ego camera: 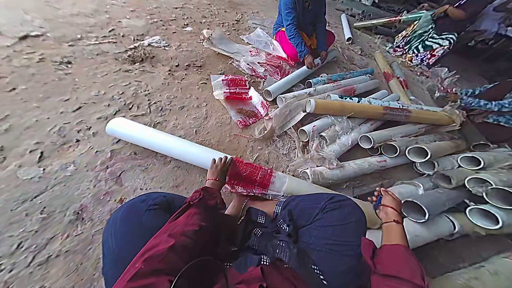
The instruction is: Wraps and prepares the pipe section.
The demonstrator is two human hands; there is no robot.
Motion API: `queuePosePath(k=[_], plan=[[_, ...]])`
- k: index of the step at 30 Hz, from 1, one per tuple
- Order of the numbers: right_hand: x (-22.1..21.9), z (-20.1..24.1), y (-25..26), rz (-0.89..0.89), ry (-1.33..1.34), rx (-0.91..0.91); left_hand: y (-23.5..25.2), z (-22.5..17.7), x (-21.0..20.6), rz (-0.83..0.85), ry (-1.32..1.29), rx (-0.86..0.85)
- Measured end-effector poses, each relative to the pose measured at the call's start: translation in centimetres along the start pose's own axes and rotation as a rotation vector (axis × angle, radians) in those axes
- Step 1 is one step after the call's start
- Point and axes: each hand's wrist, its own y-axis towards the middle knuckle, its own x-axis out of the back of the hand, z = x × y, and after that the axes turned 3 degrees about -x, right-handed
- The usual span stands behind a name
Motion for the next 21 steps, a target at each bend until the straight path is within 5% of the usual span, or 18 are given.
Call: queuePosePath(k=[5, 11, 15, 21], plan=[[5.7, -8.1, 5.5, -0.104, -0.172, -0.17, 3.4, 1.3, 0.1, 0.08, 0.125, -0.245], [7.8, -12.9, 11.0, -0.085, -0.101, -0.297, 5.7, 3.1, -0.4, 0.157, 0.002, -0.236], [7.7, -13.3, 11.7, -0.147, -0.02, -0.269, 5.9, 2.7, 0.0, 0.205, 0.065, -0.212], [7.0, -5.6, 11.8, -0.184, 0.091, -0.075, 3.6, 2.8, 1.7, 0.098, 0.025, -0.167]])
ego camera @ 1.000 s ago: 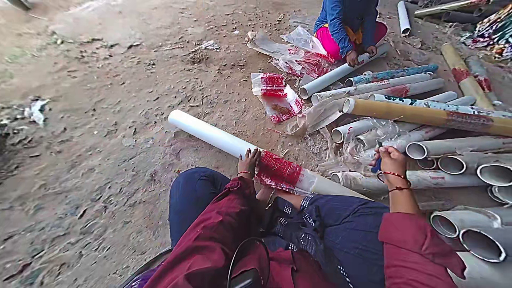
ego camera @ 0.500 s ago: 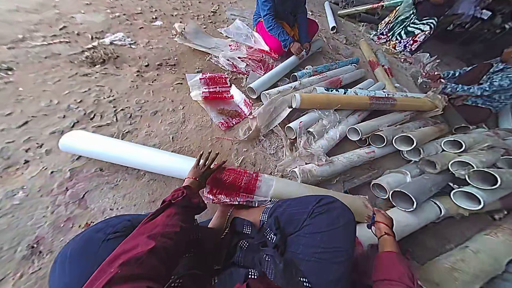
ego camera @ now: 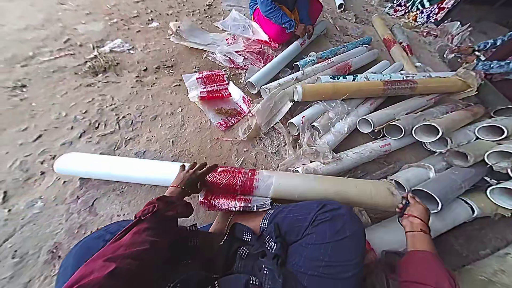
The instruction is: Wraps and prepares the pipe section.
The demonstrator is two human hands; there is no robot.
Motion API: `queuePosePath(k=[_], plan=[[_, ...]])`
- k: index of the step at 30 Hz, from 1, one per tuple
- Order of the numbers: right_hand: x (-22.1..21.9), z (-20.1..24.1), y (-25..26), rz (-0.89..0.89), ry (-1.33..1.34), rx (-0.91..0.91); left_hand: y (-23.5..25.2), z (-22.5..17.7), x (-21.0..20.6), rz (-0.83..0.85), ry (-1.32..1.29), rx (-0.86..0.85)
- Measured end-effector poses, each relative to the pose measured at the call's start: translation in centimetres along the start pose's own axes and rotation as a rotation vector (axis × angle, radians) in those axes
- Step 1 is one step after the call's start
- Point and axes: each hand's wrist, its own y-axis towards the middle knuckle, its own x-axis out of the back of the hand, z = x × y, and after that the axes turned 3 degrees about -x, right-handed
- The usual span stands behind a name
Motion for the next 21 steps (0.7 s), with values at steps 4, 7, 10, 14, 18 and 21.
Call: queuePosePath(k=[4, 7, 10, 14, 18, 21], plan=[[-3.9, 5.6, 0.5, 0.063, 0.039, 0.055, -1.7, -1.3, 0.4, -0.107, -0.092, 0.114], [-7.4, 6.5, 0.0, 0.1, -0.349, 0.087, -2.2, -1.6, -1.4, -0.11, -0.154, 0.171], [-11.4, 8.7, -3.2, 0.045, -0.8, 0.214, -2.6, -1.5, -1.9, -0.052, -0.193, 0.194], [-17.6, 9.7, -13.0, 0.291, -0.924, 0.564, -3.1, -1.5, -2.7, -0.13, -0.281, 0.174], [-23.0, 4.3, -23.7, 0.652, -1.189, 0.82, -3.2, -0.7, -4.5, -0.192, -0.343, 0.181], [-25.2, -0.1, -27.7, 0.729, -1.477, 1.094, -3.9, -0.5, -4.7, -0.246, -0.444, 0.208]])
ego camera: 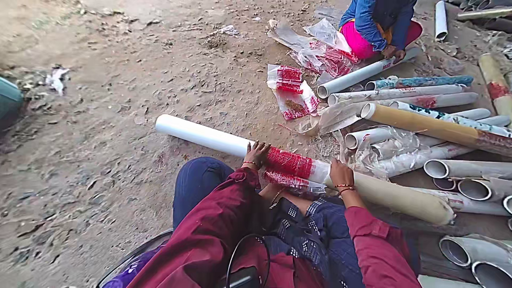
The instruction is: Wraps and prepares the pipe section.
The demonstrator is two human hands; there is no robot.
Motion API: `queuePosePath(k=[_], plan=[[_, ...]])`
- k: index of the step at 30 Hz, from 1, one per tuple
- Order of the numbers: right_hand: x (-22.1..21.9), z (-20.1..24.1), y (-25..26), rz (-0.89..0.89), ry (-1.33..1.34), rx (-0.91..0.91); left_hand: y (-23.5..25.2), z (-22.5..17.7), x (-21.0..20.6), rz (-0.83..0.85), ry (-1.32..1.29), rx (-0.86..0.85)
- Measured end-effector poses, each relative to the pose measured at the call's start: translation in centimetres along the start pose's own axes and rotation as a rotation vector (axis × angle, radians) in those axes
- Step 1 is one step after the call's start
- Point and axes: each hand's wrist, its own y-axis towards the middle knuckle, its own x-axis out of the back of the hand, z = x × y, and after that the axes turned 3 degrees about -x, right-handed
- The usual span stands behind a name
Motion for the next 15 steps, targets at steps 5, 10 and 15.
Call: queuePosePath(k=[5, 10, 15], plan=[[-2.9, 1.4, 1.0, -0.13, 0.051, -0.108, -3.4, -1.8, 1.1, -0.228, -0.432, 0.13], [-2.9, 0.9, 0.8, -0.207, 0.143, -0.131, -3.6, -2.5, 0.3, -0.259, -0.562, 0.249], [-3.8, 0.3, 0.7, -0.291, 0.179, -0.122, -3.2, -3.1, -0.3, -0.226, -0.529, 0.336]])
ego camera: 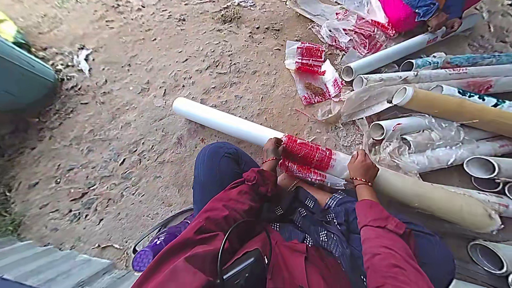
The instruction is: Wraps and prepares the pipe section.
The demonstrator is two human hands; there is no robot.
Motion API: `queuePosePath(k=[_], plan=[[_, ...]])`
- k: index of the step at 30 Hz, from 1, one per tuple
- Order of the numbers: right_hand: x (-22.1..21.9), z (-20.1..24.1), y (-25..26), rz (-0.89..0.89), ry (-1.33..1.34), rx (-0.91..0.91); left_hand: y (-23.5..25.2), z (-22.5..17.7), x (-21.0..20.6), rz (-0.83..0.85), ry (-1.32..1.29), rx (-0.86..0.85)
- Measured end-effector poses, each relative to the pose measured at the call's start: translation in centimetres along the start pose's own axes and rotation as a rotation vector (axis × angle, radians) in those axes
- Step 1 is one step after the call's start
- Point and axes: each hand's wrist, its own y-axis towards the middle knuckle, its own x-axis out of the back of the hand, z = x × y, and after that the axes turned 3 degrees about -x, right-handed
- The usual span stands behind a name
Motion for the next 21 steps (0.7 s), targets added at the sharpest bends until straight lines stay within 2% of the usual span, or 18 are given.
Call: queuePosePath(k=[4, 6, 11, 17, 21], plan=[[0.2, 0.0, 0.3, 0.029, -0.009, 0.073, -0.5, 0.3, -0.3, -0.006, 0.041, 0.023], [-0.4, -0.3, 0.3, -0.01, 0.029, 0.107, -0.8, 0.1, -0.2, -0.019, 0.047, 0.038], [-0.6, -0.6, 0.4, -0.039, 0.078, 0.104, -1.1, -0.5, -0.1, -0.03, 0.066, 0.044], [-0.9, -0.6, 0.3, -0.02, 0.091, 0.092, -0.8, 0.4, -0.5, -0.104, 0.048, -0.042], [-1.0, -0.7, 0.4, -0.031, 0.085, 0.087, -0.6, 0.6, -0.5, -0.077, 0.089, -0.104]])
